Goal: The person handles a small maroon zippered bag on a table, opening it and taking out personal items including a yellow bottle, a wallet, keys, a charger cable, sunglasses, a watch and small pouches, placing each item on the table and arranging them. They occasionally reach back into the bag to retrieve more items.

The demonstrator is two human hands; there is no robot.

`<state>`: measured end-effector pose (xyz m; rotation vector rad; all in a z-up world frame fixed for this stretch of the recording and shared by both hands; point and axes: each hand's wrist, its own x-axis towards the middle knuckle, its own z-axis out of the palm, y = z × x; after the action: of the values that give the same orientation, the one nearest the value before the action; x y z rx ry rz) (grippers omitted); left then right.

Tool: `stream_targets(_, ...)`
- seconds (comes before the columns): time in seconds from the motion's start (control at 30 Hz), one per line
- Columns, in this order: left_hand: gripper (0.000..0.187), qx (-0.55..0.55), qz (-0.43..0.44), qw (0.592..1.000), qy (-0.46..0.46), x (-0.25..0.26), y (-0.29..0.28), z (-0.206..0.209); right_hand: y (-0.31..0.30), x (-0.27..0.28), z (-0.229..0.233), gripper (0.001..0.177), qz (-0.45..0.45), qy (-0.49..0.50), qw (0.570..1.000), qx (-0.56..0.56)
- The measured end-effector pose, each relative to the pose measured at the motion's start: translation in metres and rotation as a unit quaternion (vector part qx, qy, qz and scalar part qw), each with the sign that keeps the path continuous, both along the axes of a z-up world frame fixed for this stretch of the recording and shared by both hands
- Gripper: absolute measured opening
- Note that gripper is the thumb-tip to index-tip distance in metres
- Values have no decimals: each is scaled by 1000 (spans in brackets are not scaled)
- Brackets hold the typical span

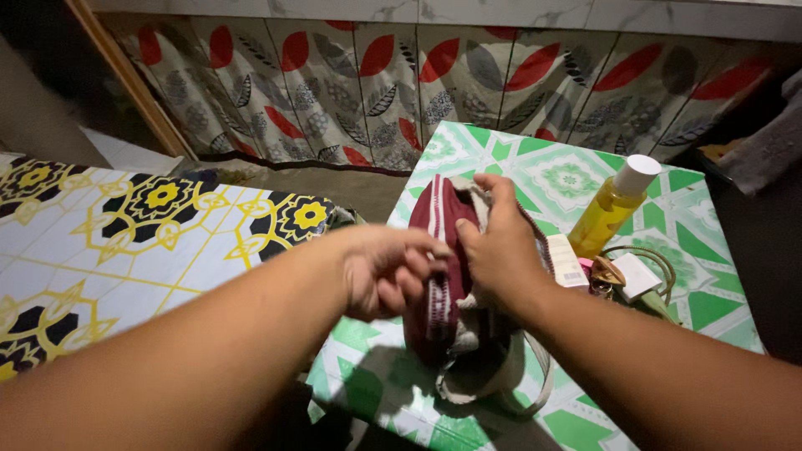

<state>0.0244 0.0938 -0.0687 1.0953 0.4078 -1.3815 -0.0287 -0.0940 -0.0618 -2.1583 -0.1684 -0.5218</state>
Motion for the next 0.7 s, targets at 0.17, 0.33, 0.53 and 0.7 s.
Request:
stream_targets(0.17, 34, -109, 1, 993, 45, 83, -6, -5, 3, -3, -7, 46, 18, 58, 998, 10)
stream_targets(0.33, 41, -22, 109, 994, -9, 148, -22, -5, -4, -11, 1, 30, 63, 39, 997, 8)
stream_targets(0.53, 24, 142, 201, 898, -365, 124, -46, -15, -16, -8, 12, 27, 61, 99, 990, -84)
stream_targets(0.7, 58, 413, 12, 620, -667, 46, -41, -13, -28, 15, 16, 50, 35, 104, 985, -130)
